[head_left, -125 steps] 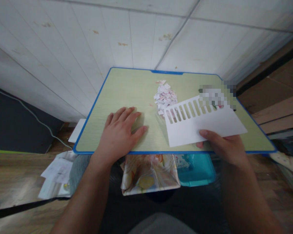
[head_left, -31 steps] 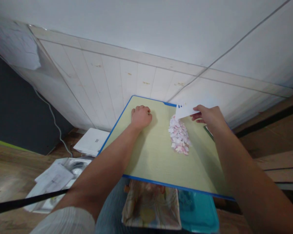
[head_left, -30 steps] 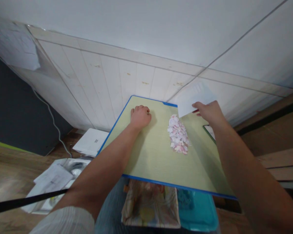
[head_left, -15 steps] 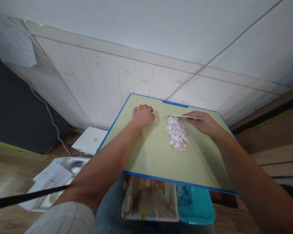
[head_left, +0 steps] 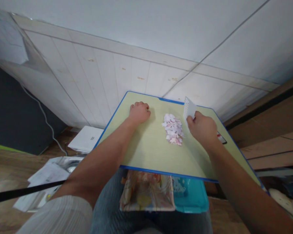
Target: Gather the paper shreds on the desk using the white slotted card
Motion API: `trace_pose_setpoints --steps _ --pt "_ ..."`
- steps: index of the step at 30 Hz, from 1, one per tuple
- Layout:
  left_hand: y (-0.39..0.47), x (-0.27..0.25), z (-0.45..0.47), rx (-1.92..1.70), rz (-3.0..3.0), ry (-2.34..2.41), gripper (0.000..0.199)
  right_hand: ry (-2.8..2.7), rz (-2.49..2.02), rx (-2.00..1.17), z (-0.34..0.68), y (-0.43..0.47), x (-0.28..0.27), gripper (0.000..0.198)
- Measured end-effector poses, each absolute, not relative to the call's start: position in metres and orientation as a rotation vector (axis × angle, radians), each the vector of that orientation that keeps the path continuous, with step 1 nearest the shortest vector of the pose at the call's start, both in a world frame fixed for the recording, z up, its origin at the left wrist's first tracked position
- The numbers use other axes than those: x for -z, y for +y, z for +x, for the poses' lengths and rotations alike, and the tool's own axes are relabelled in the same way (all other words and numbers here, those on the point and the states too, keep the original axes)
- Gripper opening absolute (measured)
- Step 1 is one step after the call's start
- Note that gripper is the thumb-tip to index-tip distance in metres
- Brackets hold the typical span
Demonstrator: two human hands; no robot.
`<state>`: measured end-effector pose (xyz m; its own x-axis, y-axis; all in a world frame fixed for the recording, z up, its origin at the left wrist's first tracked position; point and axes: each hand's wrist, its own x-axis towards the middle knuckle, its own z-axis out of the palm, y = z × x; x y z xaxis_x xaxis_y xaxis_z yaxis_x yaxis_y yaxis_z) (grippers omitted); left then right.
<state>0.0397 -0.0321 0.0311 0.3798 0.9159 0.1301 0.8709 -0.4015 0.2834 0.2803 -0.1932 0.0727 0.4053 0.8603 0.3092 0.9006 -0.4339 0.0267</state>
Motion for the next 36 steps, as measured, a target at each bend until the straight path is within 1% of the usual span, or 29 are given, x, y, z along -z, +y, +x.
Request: trace_pose_setpoints --steps 5,10,14,16,18,20,23,26,29,34,36 --pt "-0.032 -0.033 0.039 -0.398 2.459 1.616 0.051 -1.678 -2.476 0.304 0.252 -0.186 -0.081 0.04" --pt "-0.03 -0.031 0.04 -0.434 2.456 1.606 0.049 -1.617 -2.334 0.232 0.275 -0.18 -0.088 0.032" --pt "-0.031 -0.03 0.042 -0.447 2.454 1.593 0.048 -1.231 -2.093 -0.015 0.308 -0.202 -0.086 0.032" --pt "-0.032 -0.03 0.044 -0.446 2.456 1.582 0.049 -1.025 -1.845 -0.19 0.316 -0.222 -0.078 0.018" --pt "-0.032 -0.03 0.045 -0.439 2.463 1.567 0.05 -0.979 -1.664 -0.393 0.315 -0.24 -0.066 0.02" --pt "-0.031 -0.029 0.045 -0.434 2.477 1.554 0.05 -0.95 -1.586 -0.477 0.306 -0.247 -0.056 0.023" --pt "-0.029 -0.028 0.044 -0.437 2.479 1.579 0.05 -0.99 -1.645 -0.519 0.28 -0.23 -0.05 0.018" --pt "-0.026 -0.028 0.041 -0.443 2.446 1.631 0.052 -1.157 -1.71 -0.633 0.253 -0.193 -0.059 0.007" --pt "-0.027 -0.029 0.039 -0.448 2.431 1.642 0.052 -1.268 -1.723 -0.702 0.238 -0.164 -0.068 0.005" --pt "-0.029 -0.03 0.04 -0.489 2.437 1.632 0.05 -1.156 -1.837 -0.681 0.248 -0.155 -0.073 0.01" --pt "-0.028 -0.029 0.042 -0.497 2.441 1.616 0.049 -1.081 -1.813 -0.667 0.26 -0.162 -0.073 0.011"
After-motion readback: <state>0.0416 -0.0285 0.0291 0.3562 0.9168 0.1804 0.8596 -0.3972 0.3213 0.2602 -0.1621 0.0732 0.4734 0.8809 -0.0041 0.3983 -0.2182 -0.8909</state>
